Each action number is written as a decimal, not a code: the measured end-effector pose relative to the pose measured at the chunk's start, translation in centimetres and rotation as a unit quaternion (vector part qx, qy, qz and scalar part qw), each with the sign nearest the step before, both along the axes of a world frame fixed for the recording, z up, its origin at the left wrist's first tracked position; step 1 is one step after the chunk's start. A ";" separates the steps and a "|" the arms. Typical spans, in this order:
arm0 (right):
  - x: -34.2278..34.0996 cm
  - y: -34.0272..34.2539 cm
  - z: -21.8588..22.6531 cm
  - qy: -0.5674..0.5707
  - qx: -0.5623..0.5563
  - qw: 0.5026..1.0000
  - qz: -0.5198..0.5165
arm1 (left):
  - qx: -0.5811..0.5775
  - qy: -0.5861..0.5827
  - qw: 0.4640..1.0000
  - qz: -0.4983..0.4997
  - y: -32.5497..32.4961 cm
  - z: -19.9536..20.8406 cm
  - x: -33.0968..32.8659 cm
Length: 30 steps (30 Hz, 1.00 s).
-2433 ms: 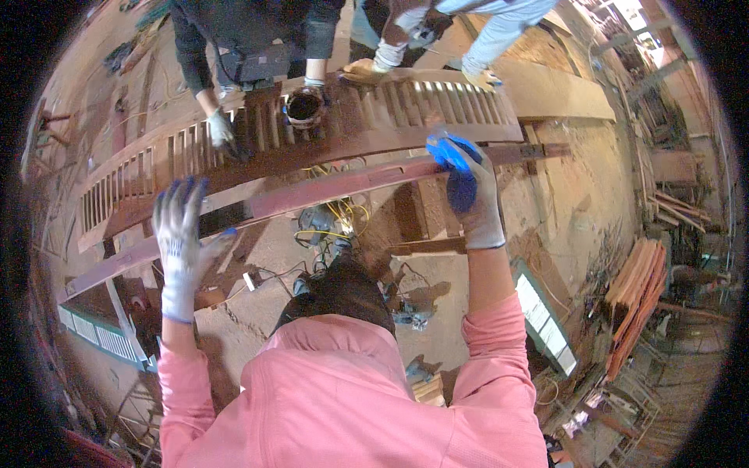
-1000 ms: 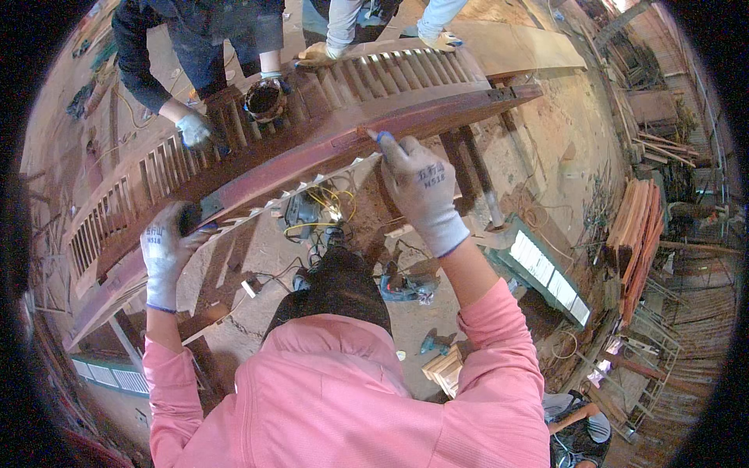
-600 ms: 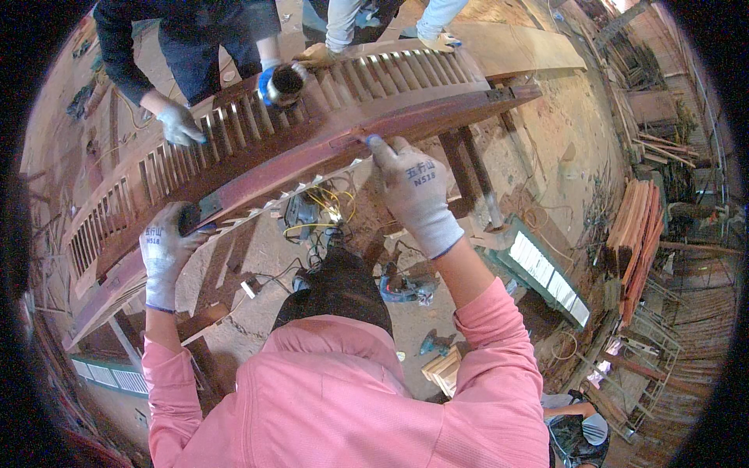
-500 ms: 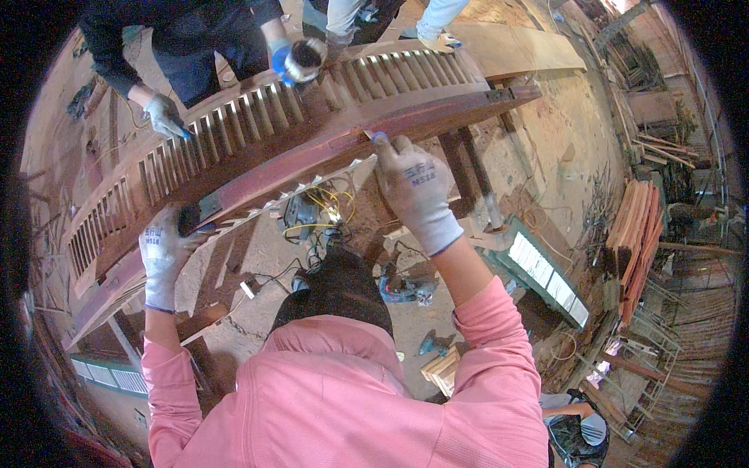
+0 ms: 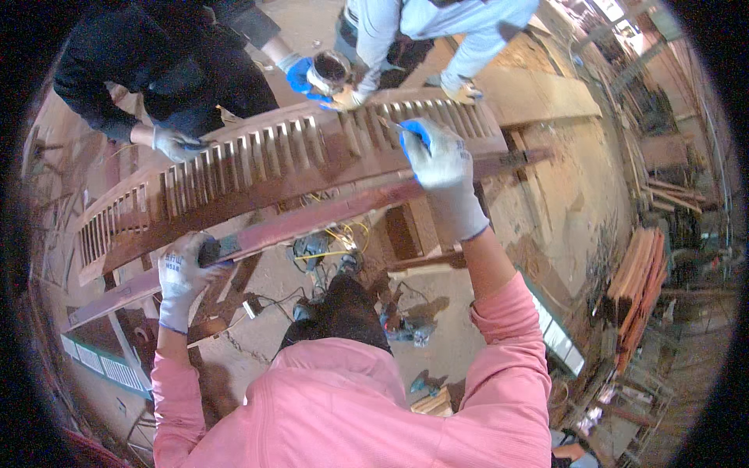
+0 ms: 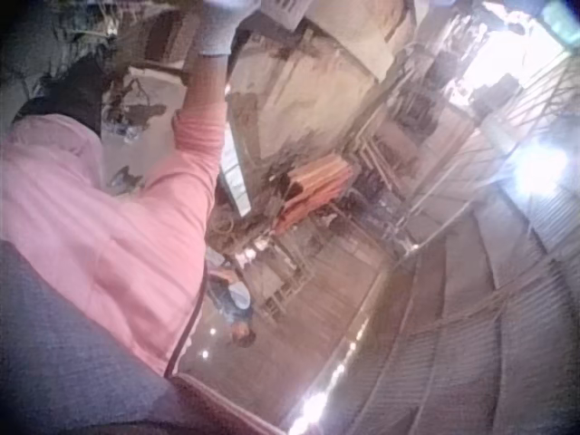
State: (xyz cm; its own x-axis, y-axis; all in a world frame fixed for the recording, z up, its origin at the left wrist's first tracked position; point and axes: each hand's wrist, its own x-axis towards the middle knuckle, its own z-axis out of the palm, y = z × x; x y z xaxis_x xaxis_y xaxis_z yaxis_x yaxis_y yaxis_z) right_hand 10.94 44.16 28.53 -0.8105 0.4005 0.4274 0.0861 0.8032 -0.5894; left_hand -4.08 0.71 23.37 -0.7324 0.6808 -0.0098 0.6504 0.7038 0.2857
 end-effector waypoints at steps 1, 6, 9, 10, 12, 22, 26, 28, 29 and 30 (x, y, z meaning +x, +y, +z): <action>-1.8 1.5 -0.4 -0.012 -0.018 1.000 0.007 | 0.005 0.006 1.000 -0.012 0.2 0.2 -0.2; -11.9 6.7 -4.2 -0.059 -0.351 0.933 0.050 | -0.006 -0.003 1.000 -0.004 -0.3 0.3 -0.3; -17.6 9.3 -6.4 -0.034 -0.556 0.829 0.041 | -0.028 -0.012 1.000 -0.004 -0.7 0.2 -0.5; -19.2 10.4 -7.4 -0.025 -0.601 0.798 0.040 | -0.035 -0.013 0.999 -0.007 -0.7 0.4 -0.5; -22.3 13.0 -10.1 -0.005 -0.650 0.757 0.067 | -0.035 -0.007 0.999 -0.018 0.1 1.0 -0.4; -28.8 9.5 -6.7 -0.147 -0.074 0.986 0.042 | -0.057 -0.057 0.993 -0.083 0.5 2.7 -1.5; -30.2 9.9 -7.5 -0.169 0.025 0.985 -0.006 | -0.080 -0.078 0.983 -0.144 -0.3 2.4 -2.4; -29.9 8.9 -6.4 -0.146 0.116 0.981 -0.049 | -0.113 -0.067 0.975 -0.181 -0.3 2.8 -3.6; -29.7 8.1 -5.4 -0.176 0.127 0.975 -0.052 | -0.120 -0.086 0.971 -0.186 -0.5 3.2 -4.0; -29.5 7.2 -4.4 -0.162 0.147 0.975 -0.046 | -0.127 -0.105 0.968 -0.192 -0.6 3.4 -4.4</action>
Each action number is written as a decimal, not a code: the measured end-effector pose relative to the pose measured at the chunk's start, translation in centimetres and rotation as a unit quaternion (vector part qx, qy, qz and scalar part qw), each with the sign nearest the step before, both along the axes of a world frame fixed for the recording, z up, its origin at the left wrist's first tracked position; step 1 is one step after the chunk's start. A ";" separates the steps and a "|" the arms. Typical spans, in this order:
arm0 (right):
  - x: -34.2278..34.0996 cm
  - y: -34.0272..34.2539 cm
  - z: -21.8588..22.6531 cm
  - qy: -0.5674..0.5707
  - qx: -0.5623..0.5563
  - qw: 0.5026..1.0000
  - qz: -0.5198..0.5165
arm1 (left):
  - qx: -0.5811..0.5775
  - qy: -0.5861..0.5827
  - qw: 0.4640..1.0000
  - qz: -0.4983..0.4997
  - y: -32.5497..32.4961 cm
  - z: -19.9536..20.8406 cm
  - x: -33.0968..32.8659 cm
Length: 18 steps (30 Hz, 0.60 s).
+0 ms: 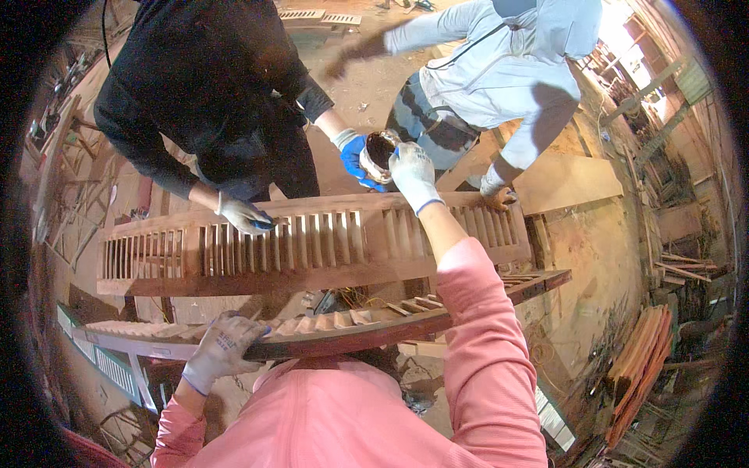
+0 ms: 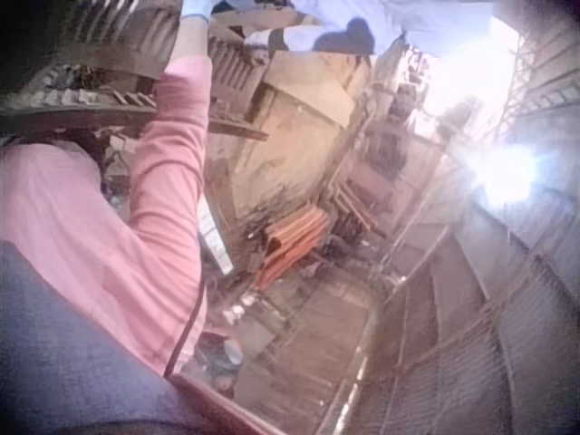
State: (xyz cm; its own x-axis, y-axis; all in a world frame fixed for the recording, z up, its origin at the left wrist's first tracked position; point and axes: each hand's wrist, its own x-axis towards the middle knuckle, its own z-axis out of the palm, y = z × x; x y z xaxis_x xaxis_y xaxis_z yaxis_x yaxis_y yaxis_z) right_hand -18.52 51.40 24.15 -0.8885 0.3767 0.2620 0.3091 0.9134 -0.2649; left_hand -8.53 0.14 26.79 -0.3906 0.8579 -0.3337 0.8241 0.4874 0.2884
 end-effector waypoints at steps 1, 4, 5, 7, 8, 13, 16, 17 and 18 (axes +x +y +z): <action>0.7 -0.8 0.8 0.008 0.017 1.000 0.008 | -0.012 -0.022 1.000 -0.007 -0.2 0.2 -0.3; 2.7 -2.8 3.3 0.106 0.115 0.987 0.043 | 0.040 -0.067 0.997 -0.017 -1.3 -0.4 -1.3; 3.6 -3.6 4.5 0.119 0.115 0.985 0.053 | 0.055 -0.094 0.994 -0.016 -1.7 -0.9 -1.6; 4.9 -5.9 7.8 0.144 0.113 0.980 0.079 | 0.013 -0.151 0.988 -0.023 -1.6 -1.1 -2.3; 5.6 -6.7 9.1 0.155 0.130 0.975 0.090 | -0.008 -0.177 0.984 -0.028 -1.5 -1.1 -2.7; 8.2 -10.4 14.2 0.194 0.211 0.942 0.176 | 0.018 -0.296 0.954 -0.040 -2.9 -3.9 -4.3; 9.0 -12.5 16.1 0.236 0.169 0.928 0.234 | 0.019 -0.312 0.946 -0.084 -2.4 -3.3 -5.5; 9.2 -13.2 16.7 0.252 0.131 0.925 0.251 | 0.014 -0.318 0.943 -0.100 -1.7 -2.5 -6.4; 9.3 -13.9 17.4 0.238 0.164 0.921 0.260 | 0.024 -0.393 0.916 -0.078 -0.5 -1.1 -7.6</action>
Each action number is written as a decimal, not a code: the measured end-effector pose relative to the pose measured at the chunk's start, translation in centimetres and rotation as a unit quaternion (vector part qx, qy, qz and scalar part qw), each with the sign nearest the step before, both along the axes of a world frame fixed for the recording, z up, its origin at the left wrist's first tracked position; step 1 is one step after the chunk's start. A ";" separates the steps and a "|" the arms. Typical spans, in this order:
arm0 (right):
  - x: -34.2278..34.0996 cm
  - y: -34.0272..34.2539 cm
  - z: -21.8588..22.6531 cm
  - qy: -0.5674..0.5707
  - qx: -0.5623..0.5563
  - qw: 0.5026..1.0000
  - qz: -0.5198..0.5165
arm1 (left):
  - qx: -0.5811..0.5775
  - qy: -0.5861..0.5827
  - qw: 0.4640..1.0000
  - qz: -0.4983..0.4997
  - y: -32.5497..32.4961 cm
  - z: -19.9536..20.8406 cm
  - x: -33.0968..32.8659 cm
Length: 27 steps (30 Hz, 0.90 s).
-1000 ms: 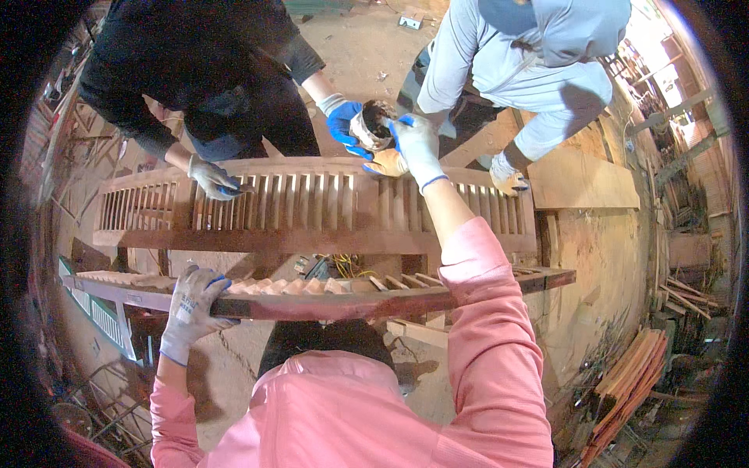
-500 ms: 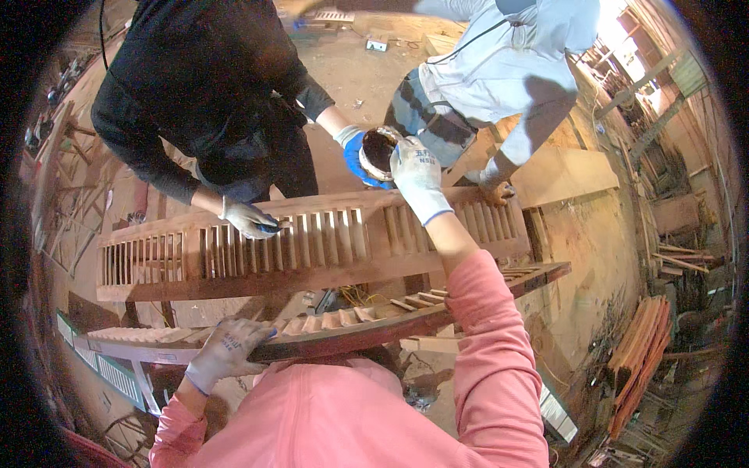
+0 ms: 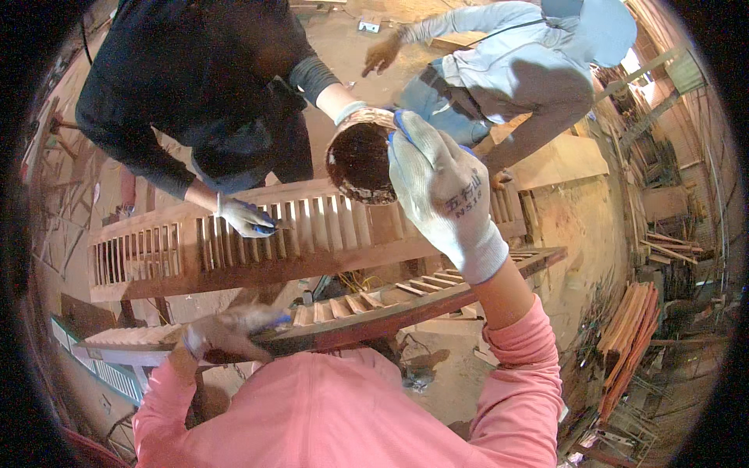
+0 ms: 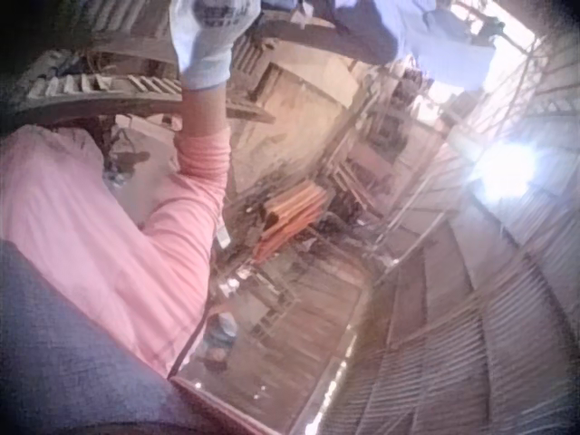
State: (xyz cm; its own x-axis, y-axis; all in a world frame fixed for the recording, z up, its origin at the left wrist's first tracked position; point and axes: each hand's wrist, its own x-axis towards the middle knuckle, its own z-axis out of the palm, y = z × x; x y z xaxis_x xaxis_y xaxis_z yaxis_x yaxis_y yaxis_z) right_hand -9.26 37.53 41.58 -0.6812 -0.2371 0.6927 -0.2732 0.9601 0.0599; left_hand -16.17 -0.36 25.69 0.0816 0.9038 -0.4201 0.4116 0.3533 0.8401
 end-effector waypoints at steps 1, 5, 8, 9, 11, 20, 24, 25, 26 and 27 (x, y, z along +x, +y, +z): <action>0.2 -0.5 0.5 -0.006 -0.012 1.000 0.006 | 0.005 -0.061 0.996 0.060 1.3 1.5 -0.9; -0.6 -4.1 2.1 -0.038 -0.009 0.999 0.037 | 0.252 -0.380 0.850 0.266 4.4 -0.2 -2.5; -1.2 -6.5 2.4 -0.059 0.012 0.996 0.071 | 0.370 -0.675 0.587 0.253 9.7 1.5 -2.7; -1.5 -7.4 2.5 -0.063 0.010 0.994 0.087 | 0.373 -0.816 0.409 0.164 11.0 2.1 -2.8; -1.8 -8.9 2.4 -0.081 -0.038 0.990 0.110 | 0.397 -0.727 0.498 0.256 12.3 2.6 -4.1; -1.7 -11.6 4.3 -0.115 0.110 0.987 0.007 | 0.470 -0.586 0.537 0.383 12.3 2.0 -4.4; -3.0 -12.9 1.7 -0.218 0.228 0.949 -0.015 | 0.506 -0.493 0.569 0.421 12.1 2.4 -3.7; -3.3 -13.1 1.4 -0.234 0.245 0.941 -0.023 | 0.510 -0.469 0.574 0.437 12.2 2.6 -3.6; -3.4 -12.9 1.0 -0.231 0.209 0.950 0.004 | 0.518 -0.490 0.566 0.413 11.9 2.7 -3.8; -3.5 -12.9 0.6 -0.228 0.173 0.958 0.033 | 0.518 -0.472 0.573 0.425 11.6 2.4 -4.0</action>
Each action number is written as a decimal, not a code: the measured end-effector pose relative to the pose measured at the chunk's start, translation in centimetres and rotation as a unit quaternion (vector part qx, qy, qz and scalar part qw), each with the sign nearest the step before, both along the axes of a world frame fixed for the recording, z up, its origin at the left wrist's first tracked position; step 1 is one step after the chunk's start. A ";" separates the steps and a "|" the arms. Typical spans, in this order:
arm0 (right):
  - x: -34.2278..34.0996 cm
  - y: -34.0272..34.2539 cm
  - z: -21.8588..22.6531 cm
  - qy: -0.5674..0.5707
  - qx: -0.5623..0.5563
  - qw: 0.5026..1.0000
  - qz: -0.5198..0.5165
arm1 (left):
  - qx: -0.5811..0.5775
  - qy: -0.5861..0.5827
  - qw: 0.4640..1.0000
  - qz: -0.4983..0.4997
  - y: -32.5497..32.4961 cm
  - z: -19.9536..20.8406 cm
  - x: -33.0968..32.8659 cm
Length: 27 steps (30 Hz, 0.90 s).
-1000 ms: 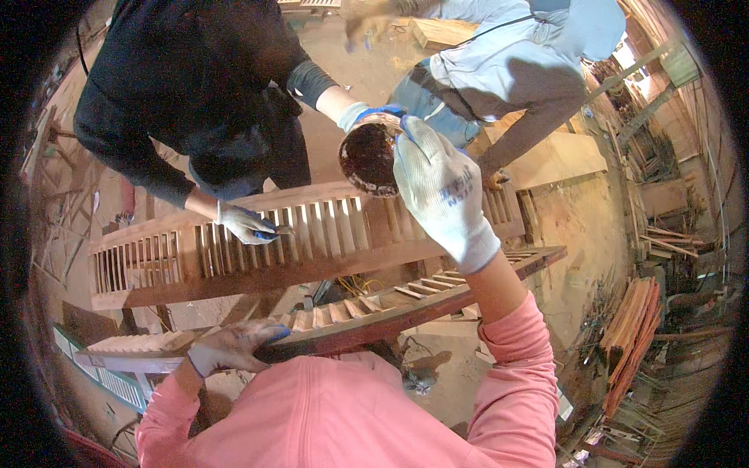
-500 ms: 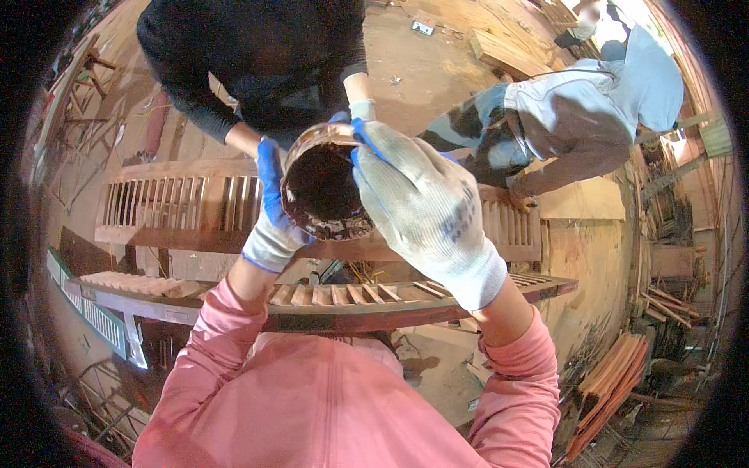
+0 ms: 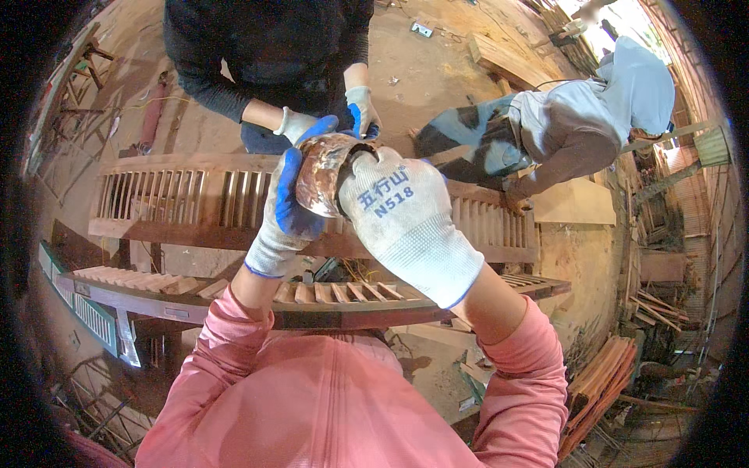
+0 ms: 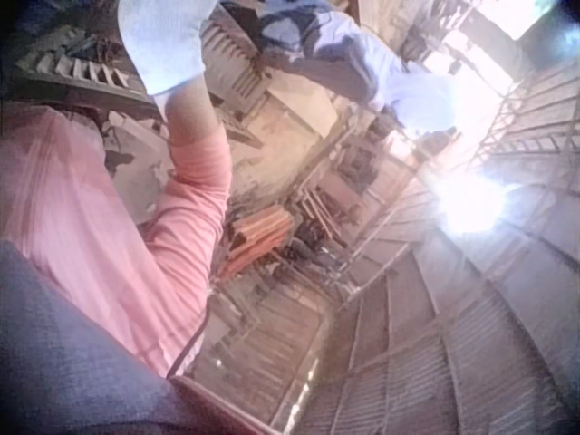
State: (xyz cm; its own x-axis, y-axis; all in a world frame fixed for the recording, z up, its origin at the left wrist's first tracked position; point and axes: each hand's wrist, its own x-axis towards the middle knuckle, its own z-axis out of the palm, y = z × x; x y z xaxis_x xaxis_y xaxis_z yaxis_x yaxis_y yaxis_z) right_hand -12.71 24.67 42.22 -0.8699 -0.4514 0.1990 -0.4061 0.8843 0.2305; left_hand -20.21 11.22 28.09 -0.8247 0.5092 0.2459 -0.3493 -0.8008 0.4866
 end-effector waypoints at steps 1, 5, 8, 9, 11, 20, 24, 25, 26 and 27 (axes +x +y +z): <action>-0.1 0.0 -0.3 -0.002 -0.043 0.999 0.020 | -0.017 0.007 1.000 0.013 -0.2 -0.4 -0.3; -1.1 0.2 -0.8 -0.134 -0.060 0.988 -0.039 | -0.071 0.028 0.996 0.046 -1.2 -0.1 -0.8; -1.2 1.6 -1.3 -0.124 -0.179 0.976 0.001 | -0.064 0.041 0.996 0.039 -1.2 -0.1 -0.7; -1.3 1.8 -1.7 -0.151 -0.223 0.963 0.014 | -0.059 0.046 0.997 0.034 -1.2 -0.3 -0.7; -1.3 2.0 -2.1 -0.200 -0.307 0.930 0.039 | -0.048 0.055 0.997 0.023 -1.3 -0.6 -0.8; -0.1 -1.2 1.6 -0.263 -0.476 0.816 -0.196 | 0.124 -0.042 0.989 -0.063 -1.4 -2.4 -1.4; 0.8 0.1 1.7 -0.260 -0.615 0.708 -0.231 | 0.206 -0.110 0.969 -0.081 -1.2 -3.0 -1.8; 0.9 -0.1 2.2 -0.261 -0.636 0.693 -0.217 | 0.224 -0.110 0.964 -0.088 -1.2 -3.5 -2.0; 1.2 0.0 1.9 -0.248 -0.640 0.698 -0.204 | 0.241 -0.110 0.959 -0.096 -1.2 -3.9 -2.2; 1.7 0.3 1.5 -0.232 -0.643 0.703 -0.194 | 0.221 -0.135 0.962 -0.091 -1.3 -3.0 -1.8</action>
